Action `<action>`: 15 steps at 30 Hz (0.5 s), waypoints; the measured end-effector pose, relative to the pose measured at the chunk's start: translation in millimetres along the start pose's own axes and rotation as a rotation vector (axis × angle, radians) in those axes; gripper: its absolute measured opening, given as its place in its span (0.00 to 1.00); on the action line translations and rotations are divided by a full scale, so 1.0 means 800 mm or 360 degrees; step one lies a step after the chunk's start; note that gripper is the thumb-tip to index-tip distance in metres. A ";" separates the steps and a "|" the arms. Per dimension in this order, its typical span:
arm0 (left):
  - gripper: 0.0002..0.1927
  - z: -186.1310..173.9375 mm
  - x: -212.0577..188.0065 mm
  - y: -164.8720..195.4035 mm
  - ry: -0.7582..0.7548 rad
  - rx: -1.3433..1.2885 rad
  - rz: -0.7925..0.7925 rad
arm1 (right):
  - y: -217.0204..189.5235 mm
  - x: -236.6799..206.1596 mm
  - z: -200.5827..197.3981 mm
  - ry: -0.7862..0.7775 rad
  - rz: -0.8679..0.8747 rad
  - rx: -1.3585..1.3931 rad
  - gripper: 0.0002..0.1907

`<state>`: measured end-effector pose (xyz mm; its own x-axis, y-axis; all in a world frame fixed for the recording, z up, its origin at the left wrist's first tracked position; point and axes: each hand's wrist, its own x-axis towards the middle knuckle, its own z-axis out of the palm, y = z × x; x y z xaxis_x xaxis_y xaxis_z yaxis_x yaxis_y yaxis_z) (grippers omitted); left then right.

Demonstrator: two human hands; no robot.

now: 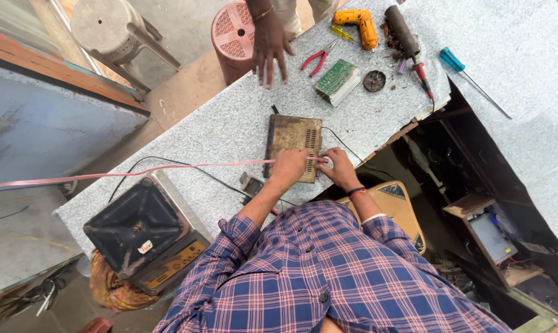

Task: The person tests a dusty electronic device on a workbench using a multimeter, then removes the circuit board from its metal casing. They hold the green circuit board and probe its components with a screwdriver, working on the board while seated at the bench.

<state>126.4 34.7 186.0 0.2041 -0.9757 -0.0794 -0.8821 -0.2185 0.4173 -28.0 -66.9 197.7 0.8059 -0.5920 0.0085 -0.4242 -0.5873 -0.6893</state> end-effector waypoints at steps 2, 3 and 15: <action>0.08 0.000 0.005 0.010 0.0009 0.0000 -0.0032 | 0.002 0.007 0.001 0.0057 0.0023 -0.0064 0.13; 0.09 0.000 0.005 0.014 0.0040 0.0023 -0.0027 | 0.003 0.010 0.002 0.0084 0.0026 -0.0096 0.10; 0.18 0.014 -0.073 0.016 0.0275 -0.0104 0.0104 | -0.004 0.016 0.009 -0.0020 0.0544 -0.0354 0.17</action>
<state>98.6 88.7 185.7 0.2224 -0.9694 0.1040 -0.8674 -0.1481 0.4750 -13.7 -68.7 194.5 0.6076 -0.7677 -0.2038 -0.7463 -0.4640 -0.4773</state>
